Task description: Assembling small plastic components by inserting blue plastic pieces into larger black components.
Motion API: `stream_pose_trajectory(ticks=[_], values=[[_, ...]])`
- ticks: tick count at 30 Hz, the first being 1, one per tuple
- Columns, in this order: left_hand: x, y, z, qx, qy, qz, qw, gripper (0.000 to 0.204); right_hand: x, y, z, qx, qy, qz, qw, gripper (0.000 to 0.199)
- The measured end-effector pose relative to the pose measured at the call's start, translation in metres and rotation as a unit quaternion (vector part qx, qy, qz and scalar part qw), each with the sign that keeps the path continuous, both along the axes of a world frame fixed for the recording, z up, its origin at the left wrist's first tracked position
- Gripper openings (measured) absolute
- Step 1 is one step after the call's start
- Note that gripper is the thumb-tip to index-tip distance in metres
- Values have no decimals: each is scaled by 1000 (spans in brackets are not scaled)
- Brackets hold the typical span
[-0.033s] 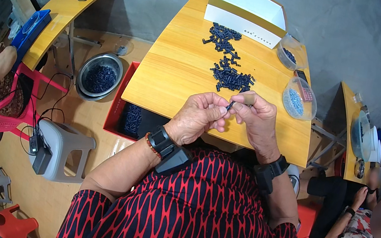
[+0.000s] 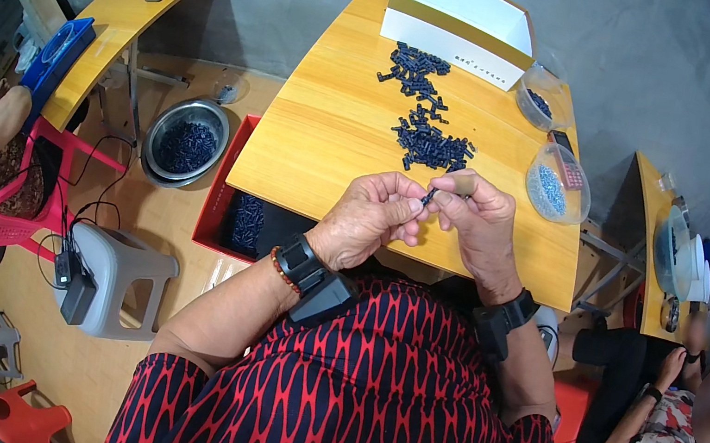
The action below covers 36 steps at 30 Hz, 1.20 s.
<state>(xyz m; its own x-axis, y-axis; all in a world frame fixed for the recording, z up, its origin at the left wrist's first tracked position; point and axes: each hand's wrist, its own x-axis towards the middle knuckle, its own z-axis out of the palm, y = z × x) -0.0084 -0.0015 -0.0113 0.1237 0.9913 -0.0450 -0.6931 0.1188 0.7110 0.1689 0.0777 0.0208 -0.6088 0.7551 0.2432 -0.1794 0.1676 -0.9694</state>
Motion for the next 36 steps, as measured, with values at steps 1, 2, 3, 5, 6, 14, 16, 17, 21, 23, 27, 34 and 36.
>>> stream_pose_trajectory(ticks=[1,2,3,5,6,14,16,17,21,23,27,34,36], values=[[0,0,0,0,-9,-6,1000,12,0,0,-1,0,0,0,1000,15],[-1,0,1,0,-17,-11,1000,13,0,0,-2,-7,12,4,1000,15],[-1,0,2,-1,-17,-12,1000,13,0,0,-4,-15,23,9,1000,15],[0,-1,6,-15,-32,-16,999,11,0,1,-6,-11,23,9,1000,16],[-1,-1,6,-15,-32,-16,999,11,0,1,-6,-8,21,10,1000,16],[-2,-1,10,-1,-81,-43,996,13,-1,-1,10,38,12,7,999,14],[-2,-3,13,2,-81,-43,996,13,-2,-1,11,49,10,10,999,13],[-2,-4,13,4,-81,-43,996,12,-2,-1,11,58,10,13,998,13],[-1,-5,15,15,-68,-44,997,16,-1,-4,12,73,26,13,997,12],[-1,-7,15,14,-70,-36,997,16,-1,-8,12,102,18,9,995,11],[3,-8,13,5,-42,-24,999,15,2,-15,13,167,-44,-14,985,9],[13,-6,28,6,-54,-52,997,8,18,-12,28,61,-22,26,998,12],[12,-7,29,14,-55,-63,996,8,18,-12,33,64,-21,28,997,16]])
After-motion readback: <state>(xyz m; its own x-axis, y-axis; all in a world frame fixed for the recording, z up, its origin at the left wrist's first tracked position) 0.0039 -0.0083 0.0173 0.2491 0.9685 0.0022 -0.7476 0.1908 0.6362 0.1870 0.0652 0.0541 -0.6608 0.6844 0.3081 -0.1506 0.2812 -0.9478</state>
